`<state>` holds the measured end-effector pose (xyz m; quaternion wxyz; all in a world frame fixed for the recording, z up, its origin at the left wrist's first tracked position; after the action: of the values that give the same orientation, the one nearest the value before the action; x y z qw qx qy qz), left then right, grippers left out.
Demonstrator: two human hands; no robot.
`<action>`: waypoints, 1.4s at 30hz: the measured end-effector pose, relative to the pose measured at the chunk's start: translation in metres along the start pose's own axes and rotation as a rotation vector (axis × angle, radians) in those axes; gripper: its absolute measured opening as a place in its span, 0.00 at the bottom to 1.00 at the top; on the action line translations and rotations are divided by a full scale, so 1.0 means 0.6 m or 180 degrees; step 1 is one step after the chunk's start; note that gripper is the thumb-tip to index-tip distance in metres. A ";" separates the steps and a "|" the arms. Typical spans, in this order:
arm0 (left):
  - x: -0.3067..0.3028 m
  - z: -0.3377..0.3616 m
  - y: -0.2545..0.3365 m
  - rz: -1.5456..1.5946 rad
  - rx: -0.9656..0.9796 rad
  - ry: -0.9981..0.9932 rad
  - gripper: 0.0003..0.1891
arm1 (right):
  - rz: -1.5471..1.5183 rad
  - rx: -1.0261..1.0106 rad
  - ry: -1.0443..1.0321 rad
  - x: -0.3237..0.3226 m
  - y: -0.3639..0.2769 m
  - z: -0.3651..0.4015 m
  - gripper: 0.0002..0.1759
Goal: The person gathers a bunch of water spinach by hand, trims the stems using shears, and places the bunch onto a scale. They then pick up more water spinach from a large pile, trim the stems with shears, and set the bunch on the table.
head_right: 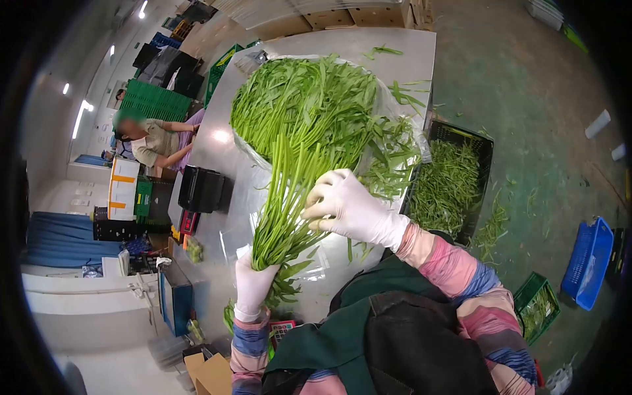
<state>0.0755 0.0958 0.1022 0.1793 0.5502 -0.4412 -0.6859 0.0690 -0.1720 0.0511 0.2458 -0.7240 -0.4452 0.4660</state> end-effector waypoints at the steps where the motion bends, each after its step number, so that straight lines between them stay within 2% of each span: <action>1: 0.000 0.000 -0.002 -0.0025 0.0008 -0.0017 0.14 | -0.0119 -0.0097 -0.0038 0.002 -0.002 0.000 0.09; 5: -0.002 0.002 -0.006 0.0066 -0.0067 0.0008 0.14 | -0.1010 0.0082 -0.0485 0.011 0.005 -0.001 0.08; 8: 0.000 0.003 -0.003 -0.0058 -0.0015 0.0036 0.14 | -0.0922 0.0277 -0.0594 0.016 -0.004 0.000 0.06; 11: 0.002 0.001 0.002 -0.0242 0.0062 -0.0007 0.16 | -0.0708 0.0202 -0.0577 0.025 -0.002 0.004 0.06; 15: 0.003 0.002 -0.006 -0.0287 0.0216 0.0043 0.20 | -0.1171 0.0584 -0.0498 0.021 0.023 0.007 0.06; 17: -0.001 0.003 -0.012 -0.0435 0.0286 0.0047 0.19 | 0.0245 0.0088 0.0476 -0.009 0.048 0.005 0.03; 18: -0.005 0.004 -0.015 -0.0571 0.0300 0.0033 0.19 | 0.0818 0.0098 0.0717 -0.033 0.073 0.004 0.02; 19: -0.007 0.005 -0.017 -0.0705 0.0309 0.0026 0.19 | 0.1912 0.0485 0.0516 -0.060 0.098 0.008 0.02; 20: -0.007 0.005 -0.021 -0.0755 0.0404 0.0088 0.18 | 0.2363 0.0868 0.0669 -0.086 0.115 0.016 0.02; 21: -0.004 0.005 -0.025 -0.0808 0.0494 0.0141 0.17 | 0.2226 0.1578 0.0688 -0.108 0.118 0.015 0.04; 22: -0.003 0.005 -0.027 -0.0860 0.0590 0.0184 0.16 | 0.2373 0.1529 0.0954 -0.117 0.103 0.016 0.09; 24: 0.004 -0.002 -0.013 -0.1103 0.0660 0.0139 0.16 | 0.1520 0.0793 0.0932 -0.106 0.069 -0.004 0.11; 26: 0.012 -0.006 0.000 -0.1309 0.0734 0.0058 0.16 | 0.0360 0.0376 0.0575 -0.068 0.019 -0.018 0.09; 28: 0.017 -0.007 0.007 -0.1497 0.0794 -0.0019 0.17 | 0.0390 0.0089 0.0344 -0.029 -0.003 -0.028 0.12; 31: 0.021 -0.003 -0.002 -0.1615 0.0987 -0.0024 0.19 | 0.0425 -0.0031 0.0145 -0.002 -0.017 -0.027 0.15; 32: 0.020 -0.003 0.004 -0.1678 0.0979 -0.0030 0.16 | 0.0393 -0.0047 0.0035 0.002 -0.014 -0.026 0.15; 34: 0.019 -0.001 0.015 -0.1795 0.0962 -0.0034 0.12 | 0.0388 -0.0109 -0.0165 0.011 -0.009 -0.025 0.13; 36: 0.017 0.003 0.009 -0.1923 0.1003 -0.0055 0.12 | 0.0326 -0.0187 -0.0180 0.014 -0.008 -0.025 0.12; 38: 0.019 0.004 0.006 -0.1959 0.0986 -0.0046 0.12 | 0.0280 -0.0241 -0.0523 0.018 -0.004 -0.024 0.08; 42: 0.016 0.005 0.002 -0.1910 0.0963 -0.0071 0.12 | 0.0052 -0.0122 -0.0722 0.014 -0.001 -0.028 0.07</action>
<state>0.0692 0.0894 0.0974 -0.1192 0.6685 -0.3583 -0.6408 0.0849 -0.1635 0.0553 0.1761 -0.6748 -0.4731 0.5383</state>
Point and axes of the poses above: each hand's wrist, its own z-axis away from the middle knuckle, its own x-axis out of the palm, y = z × x, the point moved 1 cm from there along -z, towards the middle knuckle, and after that the axes turned 12 degrees about x, right-handed, at the moved point
